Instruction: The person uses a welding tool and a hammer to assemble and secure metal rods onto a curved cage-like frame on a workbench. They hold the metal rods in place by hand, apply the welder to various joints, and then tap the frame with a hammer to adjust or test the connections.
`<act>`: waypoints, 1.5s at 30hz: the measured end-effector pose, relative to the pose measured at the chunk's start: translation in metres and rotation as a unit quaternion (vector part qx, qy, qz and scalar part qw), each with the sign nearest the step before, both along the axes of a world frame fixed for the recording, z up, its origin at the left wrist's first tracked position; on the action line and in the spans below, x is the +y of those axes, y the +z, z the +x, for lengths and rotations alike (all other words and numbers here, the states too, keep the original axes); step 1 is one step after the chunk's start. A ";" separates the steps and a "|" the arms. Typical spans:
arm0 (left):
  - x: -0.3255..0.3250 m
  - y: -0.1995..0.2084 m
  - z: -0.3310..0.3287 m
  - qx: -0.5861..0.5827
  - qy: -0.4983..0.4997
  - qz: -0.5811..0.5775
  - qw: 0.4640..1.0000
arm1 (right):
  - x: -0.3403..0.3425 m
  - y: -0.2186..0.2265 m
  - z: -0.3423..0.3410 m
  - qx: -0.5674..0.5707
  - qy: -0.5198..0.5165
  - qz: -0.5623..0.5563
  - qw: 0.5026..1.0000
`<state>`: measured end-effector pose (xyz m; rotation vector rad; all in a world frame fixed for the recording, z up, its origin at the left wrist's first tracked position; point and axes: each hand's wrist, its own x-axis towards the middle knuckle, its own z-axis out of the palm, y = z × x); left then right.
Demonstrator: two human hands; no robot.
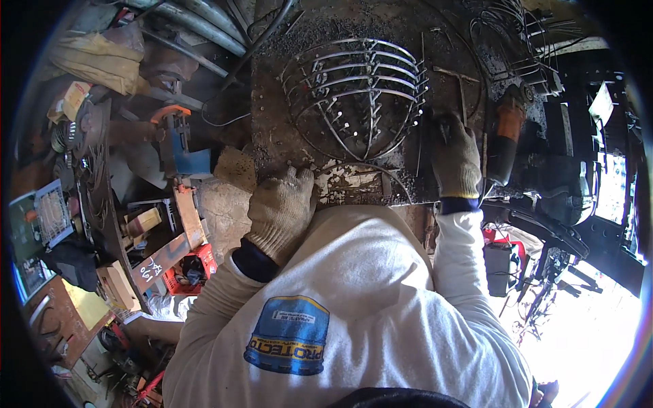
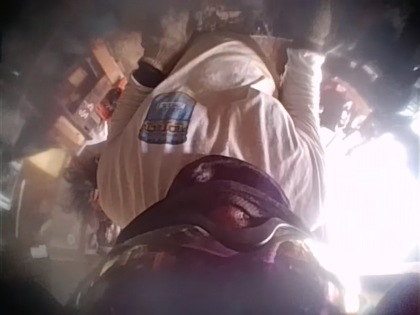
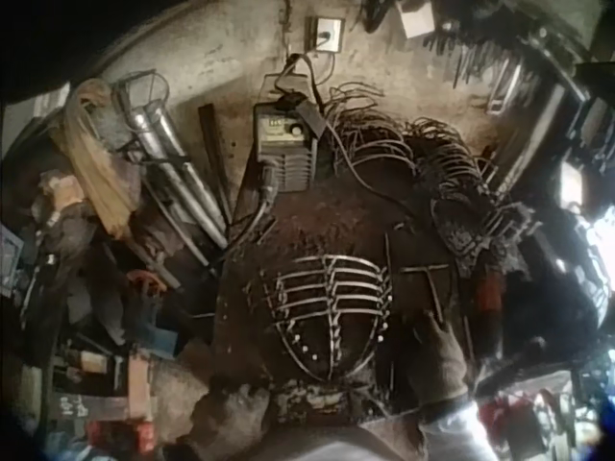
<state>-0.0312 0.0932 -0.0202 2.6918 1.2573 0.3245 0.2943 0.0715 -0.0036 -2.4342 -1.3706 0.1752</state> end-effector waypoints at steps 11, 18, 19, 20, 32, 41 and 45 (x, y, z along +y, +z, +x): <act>0.004 0.024 0.003 -0.032 0.015 -0.118 0.992 | -0.071 0.021 -0.056 0.061 0.166 -0.061 0.982; 0.006 0.046 -0.002 -0.045 0.043 -0.190 0.980 | -0.073 0.021 -0.046 0.094 0.211 -0.052 0.972; 0.008 0.050 -0.002 -0.116 0.044 -0.152 0.981 | -0.070 0.025 -0.045 0.091 0.210 -0.051 0.972; 0.008 0.054 -0.001 -0.184 0.046 -0.117 0.975 | -0.065 0.032 -0.043 0.098 0.198 0.039 0.975; 0.074 0.021 0.023 -0.231 0.043 0.038 0.971 | 0.019 0.024 -0.009 0.054 0.150 0.153 0.975; 0.073 -0.003 0.028 -0.266 0.039 0.075 0.960 | 0.012 0.002 -0.006 0.114 0.140 0.113 0.977; 0.073 0.006 0.024 -0.224 0.036 0.077 0.971 | 0.013 -0.001 -0.005 0.119 0.130 0.107 0.978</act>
